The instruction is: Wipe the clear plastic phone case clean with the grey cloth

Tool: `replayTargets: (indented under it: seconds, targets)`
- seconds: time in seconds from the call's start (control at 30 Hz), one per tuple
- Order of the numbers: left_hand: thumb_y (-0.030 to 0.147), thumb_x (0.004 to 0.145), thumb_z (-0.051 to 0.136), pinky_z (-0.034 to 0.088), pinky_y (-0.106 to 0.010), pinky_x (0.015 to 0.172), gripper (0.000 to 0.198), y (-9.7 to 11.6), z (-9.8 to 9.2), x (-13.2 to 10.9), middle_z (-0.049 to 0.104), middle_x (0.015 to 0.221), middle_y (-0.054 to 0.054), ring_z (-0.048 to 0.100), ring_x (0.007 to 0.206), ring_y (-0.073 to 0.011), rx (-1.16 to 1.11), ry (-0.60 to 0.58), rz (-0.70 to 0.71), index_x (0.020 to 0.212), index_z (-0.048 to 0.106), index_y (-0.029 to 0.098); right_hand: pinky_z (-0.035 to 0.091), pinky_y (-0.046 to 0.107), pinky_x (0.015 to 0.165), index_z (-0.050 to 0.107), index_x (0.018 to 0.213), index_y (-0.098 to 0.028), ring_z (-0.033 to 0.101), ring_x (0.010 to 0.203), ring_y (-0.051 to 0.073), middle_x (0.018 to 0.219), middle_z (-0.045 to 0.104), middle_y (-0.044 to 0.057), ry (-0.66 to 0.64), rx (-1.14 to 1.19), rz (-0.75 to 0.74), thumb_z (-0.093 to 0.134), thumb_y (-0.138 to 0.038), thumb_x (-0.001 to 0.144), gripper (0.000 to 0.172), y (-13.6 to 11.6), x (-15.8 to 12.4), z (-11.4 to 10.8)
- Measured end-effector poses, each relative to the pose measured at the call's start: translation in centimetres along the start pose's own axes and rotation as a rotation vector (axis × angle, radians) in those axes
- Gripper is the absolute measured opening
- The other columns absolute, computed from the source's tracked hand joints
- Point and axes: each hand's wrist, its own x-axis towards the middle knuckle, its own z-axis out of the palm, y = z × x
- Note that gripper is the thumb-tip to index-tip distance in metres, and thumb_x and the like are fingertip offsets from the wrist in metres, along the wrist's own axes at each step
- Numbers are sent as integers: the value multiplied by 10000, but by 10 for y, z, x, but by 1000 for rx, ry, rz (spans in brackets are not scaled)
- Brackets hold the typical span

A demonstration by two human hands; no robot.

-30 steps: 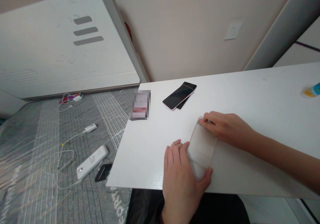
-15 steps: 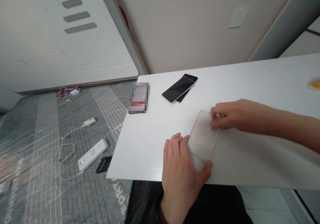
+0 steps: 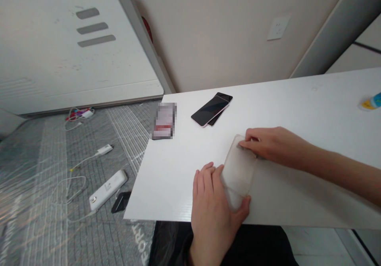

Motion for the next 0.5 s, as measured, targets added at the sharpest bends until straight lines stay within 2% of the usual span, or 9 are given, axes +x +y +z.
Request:
replayTargets:
  seconds: [0.13, 0.27, 0.3, 0.4, 0.5]
  targets:
    - [294, 755, 909, 509, -668, 1168, 778, -1, 0, 0, 632, 1323, -148, 589, 1358, -390, -3, 19, 21, 1410, 506, 170, 365, 288, 588, 722, 1112, -225, 582, 685, 140, 870, 691, -6, 27, 49, -136, 583, -79, 985, 238, -23, 7, 4]
    - [306, 760, 905, 504, -655, 1173, 741, 0, -2, -1, 626, 1328, -156, 589, 1360, -391, -1, 9, 0, 1378, 521, 167, 235, 319, 518, 709, 1045, -156, 552, 663, 179, 841, 683, 57, 75, -35, -7, 552, -22, 954, 226, -16, 9, 3]
    - [309, 756, 910, 503, -655, 1173, 741, 1, -2, -1, 626, 1325, -156, 590, 1357, -391, -3, 7, -2, 1371, 523, 167, 241, 322, 520, 706, 1034, -140, 556, 670, 183, 836, 683, 65, 80, -43, 4, 545, -13, 951, 222, -14, 9, 4]
    - [314, 759, 911, 504, -652, 1171, 736, 1, -3, -2, 636, 1310, -146, 595, 1351, -389, -11, 13, 13, 1366, 520, 175, 342, 307, 573, 713, 1066, -181, 585, 711, 166, 853, 704, 27, 74, -13, -88, 564, -34, 973, 229, -13, 8, 5]
    - [308, 769, 902, 505, -654, 1168, 728, 1, -3, -1, 633, 1307, -145, 593, 1356, -389, -1, 9, 18, 1371, 514, 174, 300, 317, 556, 720, 1067, -180, 576, 710, 178, 862, 710, 46, 82, -21, -50, 560, -17, 968, 250, -11, 9, 5]
